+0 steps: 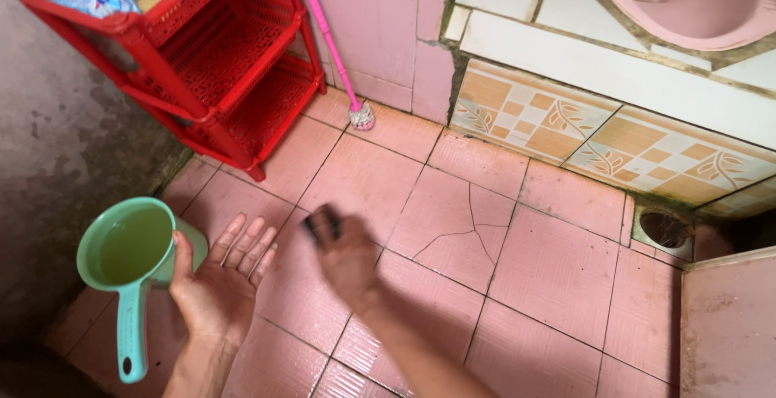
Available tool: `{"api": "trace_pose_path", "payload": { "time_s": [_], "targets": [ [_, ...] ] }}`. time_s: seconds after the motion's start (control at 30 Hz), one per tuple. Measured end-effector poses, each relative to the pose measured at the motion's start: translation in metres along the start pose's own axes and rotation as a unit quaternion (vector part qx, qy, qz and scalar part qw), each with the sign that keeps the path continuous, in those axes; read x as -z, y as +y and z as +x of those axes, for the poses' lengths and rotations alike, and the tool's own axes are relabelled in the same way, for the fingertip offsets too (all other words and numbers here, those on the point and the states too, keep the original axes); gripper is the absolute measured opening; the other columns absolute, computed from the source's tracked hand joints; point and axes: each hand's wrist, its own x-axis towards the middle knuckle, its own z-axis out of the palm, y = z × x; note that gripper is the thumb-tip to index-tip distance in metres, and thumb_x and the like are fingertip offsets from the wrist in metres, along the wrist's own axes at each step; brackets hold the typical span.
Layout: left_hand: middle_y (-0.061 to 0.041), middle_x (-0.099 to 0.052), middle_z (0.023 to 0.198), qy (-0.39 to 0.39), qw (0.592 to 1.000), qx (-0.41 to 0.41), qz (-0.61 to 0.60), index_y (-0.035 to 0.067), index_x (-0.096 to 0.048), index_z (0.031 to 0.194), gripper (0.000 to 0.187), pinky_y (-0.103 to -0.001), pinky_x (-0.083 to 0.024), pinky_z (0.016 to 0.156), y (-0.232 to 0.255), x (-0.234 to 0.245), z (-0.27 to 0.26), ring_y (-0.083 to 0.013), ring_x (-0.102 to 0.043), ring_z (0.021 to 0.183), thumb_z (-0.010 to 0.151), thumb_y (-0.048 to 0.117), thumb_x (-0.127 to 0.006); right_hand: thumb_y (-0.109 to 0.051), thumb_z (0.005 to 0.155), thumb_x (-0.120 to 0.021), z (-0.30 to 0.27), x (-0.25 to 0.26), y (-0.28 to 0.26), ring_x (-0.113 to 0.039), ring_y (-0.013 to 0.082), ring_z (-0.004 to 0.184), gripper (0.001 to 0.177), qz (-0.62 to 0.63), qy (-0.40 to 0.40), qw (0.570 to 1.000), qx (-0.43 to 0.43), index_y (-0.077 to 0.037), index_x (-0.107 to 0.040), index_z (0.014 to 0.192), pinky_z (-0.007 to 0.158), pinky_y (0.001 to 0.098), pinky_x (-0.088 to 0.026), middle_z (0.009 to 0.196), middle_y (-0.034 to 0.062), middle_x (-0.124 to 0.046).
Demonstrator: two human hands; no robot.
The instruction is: The person pours a cleaning powder onto the tiled floor and scrubs the surface with a sponge. They move systematically across the floor, focusing on the grout lines and a cracked tile area.
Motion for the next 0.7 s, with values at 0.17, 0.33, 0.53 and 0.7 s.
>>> {"api": "trace_pose_path", "payload": {
  "time_s": [0.17,0.33,0.53,0.7],
  "targets": [
    [-0.022,-0.062,0.137,-0.010,1.000,0.003,-0.021,-0.005,-0.050,0.141,0.095,-0.045,-0.044,0.110,-0.009,-0.002,0.004,-0.0360,-0.060,0.130,0.088,0.074,-0.043,-0.046,0.081,-0.065,-0.015,0.027,-0.052,-0.065,0.0355,0.101,0.056,-0.039,-0.012,0.993,0.115,-0.018,-0.065,0.130,0.067,0.0453,-0.056,0.103,0.0193,-0.067],
    [-0.021,-0.064,0.133,-0.016,1.000,-0.004,-0.005,-0.005,-0.052,0.140,0.094,-0.044,-0.046,0.107,-0.006,-0.009,-0.001,-0.0361,-0.062,0.127,0.090,0.074,-0.042,-0.051,0.099,-0.059,0.022,0.024,0.028,-0.066,0.0354,0.089,0.043,0.223,-0.192,0.940,-0.173,-0.020,-0.067,0.127,0.071,0.0455,-0.056,0.100,0.0162,-0.066],
    [-0.021,-0.064,0.130,-0.003,1.000,-0.016,-0.005,-0.004,-0.051,0.140,0.094,-0.044,-0.047,0.105,0.007,0.004,-0.007,-0.0362,-0.063,0.125,0.090,0.074,-0.041,-0.035,0.092,-0.070,0.036,0.039,0.192,-0.064,0.0363,0.089,0.060,-0.087,0.060,0.987,-0.119,-0.019,-0.056,0.148,0.067,0.0486,-0.057,0.111,0.0217,-0.064],
    [-0.020,-0.065,0.127,0.008,1.000,-0.020,0.011,-0.004,-0.052,0.139,0.093,-0.043,-0.049,0.105,0.008,0.007,-0.007,-0.0343,-0.064,0.123,0.090,0.074,-0.040,-0.040,0.090,-0.074,0.015,0.069,0.233,-0.061,0.0384,0.093,0.067,-0.163,0.061,0.960,-0.218,-0.019,-0.052,0.150,0.069,0.0507,-0.056,0.104,0.0220,-0.060]
  ]
}}
